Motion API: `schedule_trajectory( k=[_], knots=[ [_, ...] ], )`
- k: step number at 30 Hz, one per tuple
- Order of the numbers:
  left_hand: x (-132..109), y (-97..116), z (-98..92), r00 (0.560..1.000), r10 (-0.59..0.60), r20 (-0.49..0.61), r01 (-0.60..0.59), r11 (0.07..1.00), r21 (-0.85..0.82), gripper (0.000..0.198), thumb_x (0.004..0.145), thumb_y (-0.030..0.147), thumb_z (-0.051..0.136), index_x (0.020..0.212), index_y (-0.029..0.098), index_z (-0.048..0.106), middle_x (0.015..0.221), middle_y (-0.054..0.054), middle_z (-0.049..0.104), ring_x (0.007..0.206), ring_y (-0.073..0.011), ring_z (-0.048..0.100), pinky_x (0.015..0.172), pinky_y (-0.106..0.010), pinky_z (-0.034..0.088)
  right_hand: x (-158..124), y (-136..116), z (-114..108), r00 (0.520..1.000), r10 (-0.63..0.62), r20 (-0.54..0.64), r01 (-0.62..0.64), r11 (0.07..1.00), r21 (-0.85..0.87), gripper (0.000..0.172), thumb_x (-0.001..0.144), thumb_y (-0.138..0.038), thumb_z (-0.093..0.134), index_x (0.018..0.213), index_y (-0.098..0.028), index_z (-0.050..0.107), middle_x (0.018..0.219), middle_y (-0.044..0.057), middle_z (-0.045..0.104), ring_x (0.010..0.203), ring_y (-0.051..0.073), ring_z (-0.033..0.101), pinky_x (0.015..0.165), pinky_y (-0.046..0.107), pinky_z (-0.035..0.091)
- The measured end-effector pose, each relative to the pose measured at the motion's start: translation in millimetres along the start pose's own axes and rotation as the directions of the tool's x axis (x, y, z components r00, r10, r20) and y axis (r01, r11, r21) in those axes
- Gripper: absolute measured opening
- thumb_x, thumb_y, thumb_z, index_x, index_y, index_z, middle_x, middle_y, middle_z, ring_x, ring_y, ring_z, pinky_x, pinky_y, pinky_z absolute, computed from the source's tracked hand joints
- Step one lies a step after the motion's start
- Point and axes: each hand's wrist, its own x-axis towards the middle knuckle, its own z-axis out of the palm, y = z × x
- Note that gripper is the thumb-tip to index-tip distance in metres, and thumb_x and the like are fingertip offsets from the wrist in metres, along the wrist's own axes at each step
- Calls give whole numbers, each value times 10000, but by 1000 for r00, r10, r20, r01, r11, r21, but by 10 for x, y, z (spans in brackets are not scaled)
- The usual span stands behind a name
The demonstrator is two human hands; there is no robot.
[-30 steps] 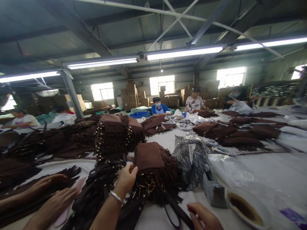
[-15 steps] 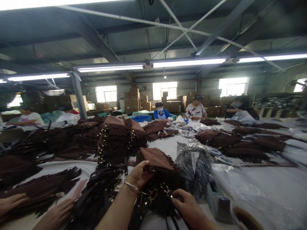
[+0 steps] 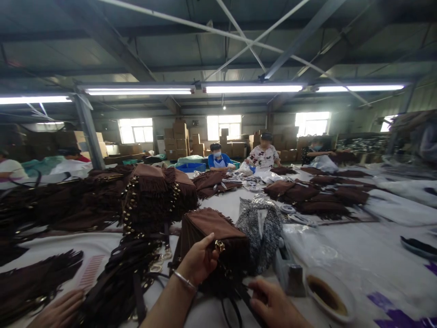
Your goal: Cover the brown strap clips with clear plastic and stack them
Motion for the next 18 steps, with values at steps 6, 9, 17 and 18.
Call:
schedule_trajectory(
  k=[6, 9, 17, 18],
  knots=[
    [-127, -238, 228, 987, -150, 51, 146, 987, 74, 266, 810, 344, 655, 830, 81, 622, 718, -68, 682, 359, -17, 503, 276, -83, 301, 11, -558, 0, 971, -214, -102, 221, 973, 66, 343, 774, -272, 626, 1108, -198, 616, 1102, 63, 647, 989, 215, 588, 834, 302, 457],
    [-148, -361, 299, 970, -229, 79, 222, 972, 80, 295, 829, 380, 621, 827, 85, 623, 708, -75, 677, 340, -11, 485, 258, -76, 244, 46, -711, 108, 983, -167, -81, 183, 948, 262, 262, 749, -335, 678, 946, -167, 638, 901, 36, 679, 834, 192, 617, 746, 282, 473],
    [5, -504, 154, 992, 59, -113, -35, 979, 203, 199, 791, 304, 648, 730, 168, 516, 560, 59, 525, 331, -5, 390, 305, -97, 186, -308, -11, 429, 957, 108, 269, -249, 783, 570, 576, 653, -704, 621, 787, -147, 561, 425, -98, 374, 371, 43, 288, 397, 186, 187],
    [46, -532, 129, 987, 106, -120, -79, 974, 211, 171, 791, 270, 642, 736, 176, 511, 538, 78, 491, 325, -5, 368, 309, -102, 186, -390, 118, 463, 947, 135, 292, -290, 752, 593, 587, 644, -724, 613, 738, -147, 556, 438, -97, 356, 388, 36, 271, 410, 188, 175]
  ],
)
